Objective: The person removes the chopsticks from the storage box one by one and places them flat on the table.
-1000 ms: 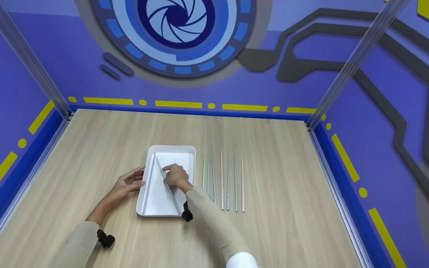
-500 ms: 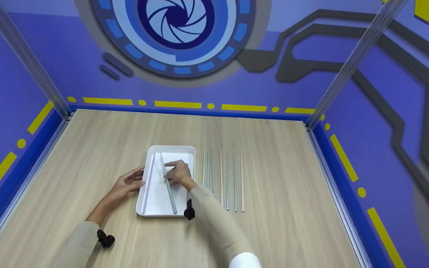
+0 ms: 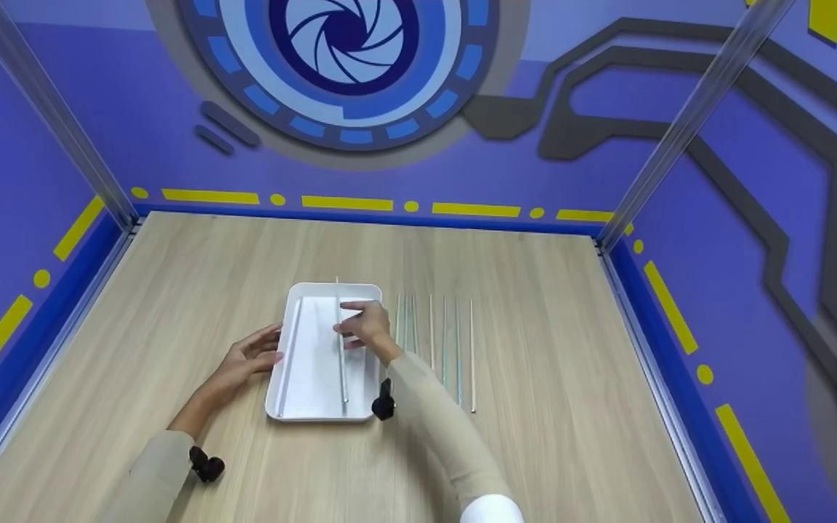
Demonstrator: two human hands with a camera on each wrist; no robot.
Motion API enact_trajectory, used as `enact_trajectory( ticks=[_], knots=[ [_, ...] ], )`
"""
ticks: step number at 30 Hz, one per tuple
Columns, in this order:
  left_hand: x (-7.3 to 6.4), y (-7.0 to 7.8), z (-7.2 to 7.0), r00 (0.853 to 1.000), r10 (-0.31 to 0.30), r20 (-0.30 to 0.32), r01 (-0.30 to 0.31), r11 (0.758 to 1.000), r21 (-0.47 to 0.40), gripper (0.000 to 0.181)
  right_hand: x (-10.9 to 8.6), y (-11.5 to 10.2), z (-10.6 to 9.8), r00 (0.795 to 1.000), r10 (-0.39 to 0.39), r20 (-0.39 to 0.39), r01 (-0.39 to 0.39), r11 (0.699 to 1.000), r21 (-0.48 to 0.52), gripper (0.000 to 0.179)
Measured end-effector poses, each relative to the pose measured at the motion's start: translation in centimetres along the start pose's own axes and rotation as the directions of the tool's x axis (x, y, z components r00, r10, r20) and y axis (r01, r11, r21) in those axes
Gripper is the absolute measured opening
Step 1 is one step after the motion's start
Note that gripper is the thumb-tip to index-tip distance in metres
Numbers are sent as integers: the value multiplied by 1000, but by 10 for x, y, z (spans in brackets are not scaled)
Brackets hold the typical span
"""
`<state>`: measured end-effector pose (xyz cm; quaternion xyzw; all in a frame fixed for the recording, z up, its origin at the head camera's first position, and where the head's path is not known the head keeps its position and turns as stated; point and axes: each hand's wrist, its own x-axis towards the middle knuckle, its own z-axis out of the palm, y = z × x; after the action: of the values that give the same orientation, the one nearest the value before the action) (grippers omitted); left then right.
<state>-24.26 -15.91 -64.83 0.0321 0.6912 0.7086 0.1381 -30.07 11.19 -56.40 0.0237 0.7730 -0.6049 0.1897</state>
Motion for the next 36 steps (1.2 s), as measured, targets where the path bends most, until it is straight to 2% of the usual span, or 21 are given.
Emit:
enact_trajectory(
  ticks=[9,21,28,31,36],
  knots=[
    [0,0,0,1000,21,-5,-21,1000,-14,67,-2,-4,-26,998,38,-59,-36,999,31,55],
    [1,0,0,1000,-10,-13,10,1000,-13,66,-9,-6,-64,993,55,-102,-54,998,11,53],
    [4,-1,4,1000,-4,-10,4,1000,-9,68,-13,-6,-105,987,71,-148,-72,997,-2,52],
    [3,-1,3,1000,-8,-20,8,1000,-3,68,-14,-3,-123,984,73,-162,-79,996,-31,54],
    [1,1,1,1000,-4,-25,4,1000,3,68,-19,6,-153,977,90,-195,-96,995,-23,52]
  ],
)
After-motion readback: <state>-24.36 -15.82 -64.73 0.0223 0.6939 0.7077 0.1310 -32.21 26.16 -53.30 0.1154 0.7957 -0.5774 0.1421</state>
